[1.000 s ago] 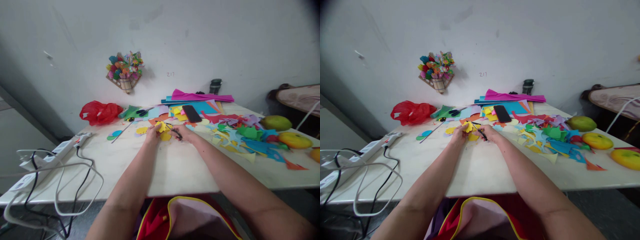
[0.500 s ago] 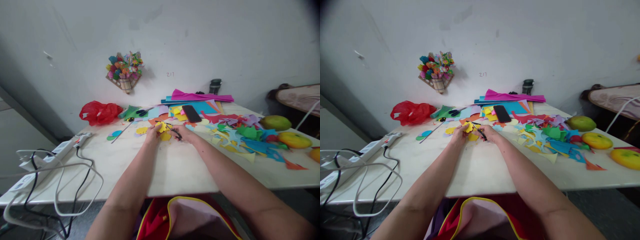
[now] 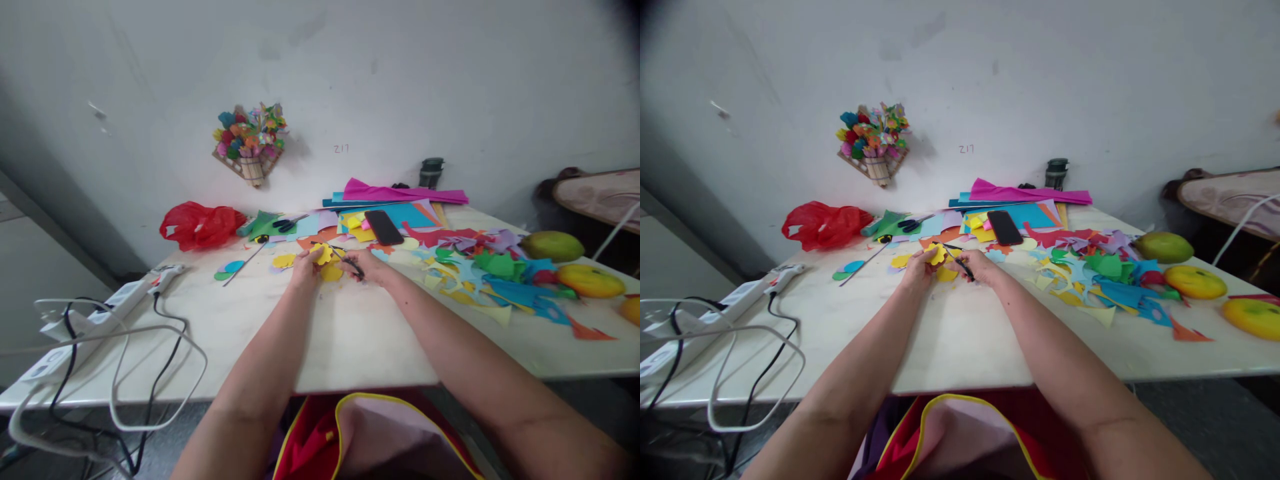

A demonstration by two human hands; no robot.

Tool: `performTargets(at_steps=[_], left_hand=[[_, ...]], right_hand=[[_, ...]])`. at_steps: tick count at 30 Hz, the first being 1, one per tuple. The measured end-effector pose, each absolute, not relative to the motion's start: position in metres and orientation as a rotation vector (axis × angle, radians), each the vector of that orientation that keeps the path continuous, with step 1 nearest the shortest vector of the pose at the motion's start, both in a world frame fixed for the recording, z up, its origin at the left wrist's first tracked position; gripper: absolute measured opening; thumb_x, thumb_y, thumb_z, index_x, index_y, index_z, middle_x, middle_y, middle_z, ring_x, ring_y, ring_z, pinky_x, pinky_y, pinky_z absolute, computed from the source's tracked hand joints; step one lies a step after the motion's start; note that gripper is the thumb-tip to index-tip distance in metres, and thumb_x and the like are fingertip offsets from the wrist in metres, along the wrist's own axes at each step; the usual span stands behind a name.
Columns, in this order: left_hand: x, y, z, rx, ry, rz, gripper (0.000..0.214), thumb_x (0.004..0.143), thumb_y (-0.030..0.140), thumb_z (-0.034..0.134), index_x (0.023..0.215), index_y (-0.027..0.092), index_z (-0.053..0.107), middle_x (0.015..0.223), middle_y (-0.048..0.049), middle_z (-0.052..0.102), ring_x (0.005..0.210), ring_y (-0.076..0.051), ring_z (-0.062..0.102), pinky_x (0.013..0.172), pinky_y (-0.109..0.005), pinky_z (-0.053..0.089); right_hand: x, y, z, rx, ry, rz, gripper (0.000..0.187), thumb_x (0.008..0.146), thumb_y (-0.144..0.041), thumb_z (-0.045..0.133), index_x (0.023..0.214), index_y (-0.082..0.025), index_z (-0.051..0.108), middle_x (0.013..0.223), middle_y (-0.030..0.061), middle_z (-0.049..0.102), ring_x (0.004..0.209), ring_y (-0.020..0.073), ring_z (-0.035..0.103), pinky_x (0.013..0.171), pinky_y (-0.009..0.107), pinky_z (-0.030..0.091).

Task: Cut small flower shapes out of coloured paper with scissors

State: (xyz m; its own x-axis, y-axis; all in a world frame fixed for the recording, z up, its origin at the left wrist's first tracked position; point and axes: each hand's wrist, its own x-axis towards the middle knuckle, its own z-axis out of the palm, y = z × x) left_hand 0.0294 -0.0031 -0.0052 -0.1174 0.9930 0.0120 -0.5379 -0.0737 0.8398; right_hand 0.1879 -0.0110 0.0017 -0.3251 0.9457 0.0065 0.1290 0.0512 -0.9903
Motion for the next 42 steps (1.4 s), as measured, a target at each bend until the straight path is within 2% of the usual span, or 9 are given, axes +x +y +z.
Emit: performTargets(at_steps=[13,18,24,27,32,35,38,42], left_hand=[[0.028,-0.003,-0.005,0.728,0.844,1.561,0.024,0.056,0.015,0.079,0.068,0.014,0.058,0.068,-0.0044,0.067,0.065,-0.019,0.068,0.063,-0.029,0.054],[0.027,-0.002,-0.006,0.752,0.843,1.566,0.026,0.058,0.017,0.080,0.069,0.014,0.057,0.069,-0.0038,0.066,0.060,-0.016,0.065,0.063,-0.030,0.055],[0.024,0.001,-0.010,0.843,0.854,1.534,0.029,0.056,0.019,0.082,0.071,0.013,0.057,0.059,-0.0005,0.060,0.049,-0.009,0.057,0.047,-0.020,0.044],[0.023,0.002,-0.012,0.898,0.817,1.518,0.032,0.053,0.021,0.084,0.070,0.012,0.059,0.057,0.0000,0.059,0.048,-0.009,0.055,0.045,-0.018,0.040],[0.023,0.002,-0.011,0.910,0.835,1.475,0.029,0.053,0.019,0.084,0.071,0.010,0.064,0.058,-0.0010,0.061,0.049,-0.008,0.055,0.051,-0.020,0.046],[0.024,-0.001,-0.007,0.866,0.845,1.445,0.023,0.056,0.014,0.081,0.072,0.008,0.066,0.067,-0.0043,0.066,0.049,-0.007,0.055,0.056,-0.021,0.050],[0.025,-0.004,-0.004,0.851,0.872,1.389,0.018,0.060,0.012,0.078,0.075,0.007,0.068,0.075,-0.0070,0.069,0.049,-0.007,0.055,0.054,-0.022,0.051],[0.024,-0.005,-0.004,0.875,0.870,1.359,0.016,0.063,0.011,0.076,0.077,0.008,0.068,0.078,-0.0089,0.070,0.062,-0.014,0.065,0.057,-0.023,0.054]], right_hand=[[0.187,-0.013,0.003,-1.155,-1.557,1.379,0.021,0.066,-0.022,0.076,0.067,-0.015,0.057,0.039,-0.0061,0.047,0.030,0.0056,0.037,0.030,0.017,0.029],[0.187,-0.016,0.006,-1.169,-1.581,1.362,0.025,0.064,-0.023,0.078,0.067,-0.015,0.055,0.039,-0.0065,0.047,0.030,0.0052,0.037,0.030,0.016,0.029],[0.192,-0.017,0.008,-1.143,-1.593,1.377,0.030,0.065,-0.029,0.079,0.066,-0.016,0.052,0.041,-0.0065,0.048,0.031,0.0050,0.039,0.031,0.016,0.030],[0.196,-0.018,0.009,-1.149,-1.640,1.383,0.032,0.068,-0.034,0.077,0.066,-0.016,0.050,0.045,-0.0053,0.050,0.033,0.0048,0.042,0.030,0.015,0.028],[0.203,-0.017,0.010,-1.150,-1.744,1.364,0.031,0.071,-0.037,0.074,0.070,-0.016,0.051,0.051,-0.0035,0.054,0.036,0.0046,0.046,0.029,0.014,0.024],[0.205,-0.016,0.010,-1.159,-1.773,1.338,0.031,0.072,-0.038,0.073,0.069,-0.016,0.051,0.051,-0.0038,0.053,0.035,0.0043,0.045,0.030,0.015,0.025],[0.206,-0.015,0.010,-1.154,-1.805,1.317,0.030,0.074,-0.039,0.071,0.072,-0.016,0.053,0.050,-0.0045,0.052,0.035,0.0041,0.044,0.030,0.015,0.026],[0.208,-0.012,0.007,-1.147,-1.843,1.294,0.031,0.073,-0.040,0.072,0.072,-0.015,0.053,0.052,-0.0037,0.054,0.035,0.0044,0.045,0.030,0.015,0.025]])
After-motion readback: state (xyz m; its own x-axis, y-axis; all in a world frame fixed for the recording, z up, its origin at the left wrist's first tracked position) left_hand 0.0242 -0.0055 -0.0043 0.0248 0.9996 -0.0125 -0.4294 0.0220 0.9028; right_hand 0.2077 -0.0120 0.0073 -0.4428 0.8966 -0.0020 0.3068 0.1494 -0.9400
